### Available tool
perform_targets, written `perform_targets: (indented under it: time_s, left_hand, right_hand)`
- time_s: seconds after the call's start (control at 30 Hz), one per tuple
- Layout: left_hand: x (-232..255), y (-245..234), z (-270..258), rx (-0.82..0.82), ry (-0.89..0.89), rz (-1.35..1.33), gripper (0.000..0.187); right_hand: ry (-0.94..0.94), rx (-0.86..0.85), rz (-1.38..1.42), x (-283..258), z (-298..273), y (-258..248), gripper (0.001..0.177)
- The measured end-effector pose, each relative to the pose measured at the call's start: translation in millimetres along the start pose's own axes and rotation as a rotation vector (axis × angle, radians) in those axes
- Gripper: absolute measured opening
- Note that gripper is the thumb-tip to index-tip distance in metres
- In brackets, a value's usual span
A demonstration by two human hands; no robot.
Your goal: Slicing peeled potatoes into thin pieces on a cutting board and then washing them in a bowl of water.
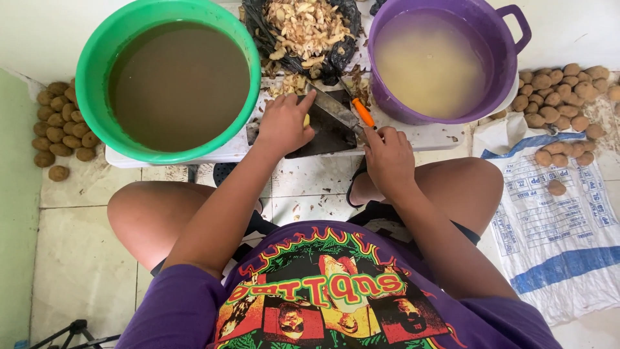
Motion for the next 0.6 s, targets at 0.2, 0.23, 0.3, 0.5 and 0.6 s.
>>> perform_targets:
  time_s: [0.2,0.23,0.3,0.5,0.6]
  left_hand:
    - [-12.4,-27.9,12.7,-0.077,-0.201,0.019,0.083]
    - [-11.0,-30.9,10.8,-0.080,-0.199,0.021,0.083]
    - [-7.5,-39.1,6.9,-0.038,-0.192,-0.162,0.082]
    - [-15.7,21.7,-3.3,0.067,-0.145,-0.434,0.055]
    - [-4.8,28.9,-1.7,0.054,-0.151,-0.429,0.051]
  right_hand:
    - [0.042,0.021,0.018,11.4,-2.6,1.7,0.044]
    - [0.046,0.021,0.020,9.4,-0.7,-3.7,0.044]
    - [0.129,-0.068,0.191,12.1,1.5,-3.9,0.039]
    - [0.345,-0.452,0.606,4.4,3.2,2.6,0.050]
    - [0.379,-0.552,0.660,-3.7,-12.7,12.9,0.053]
Point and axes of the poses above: each hand's wrist, its own z-axis towards the middle knuckle, its own y-axis out of the palm, x = y × z, the point moved 10 cm from there along z, towards the middle knuckle, and after that the axes turned 7 degrees about -z, right-handed, at the moved point
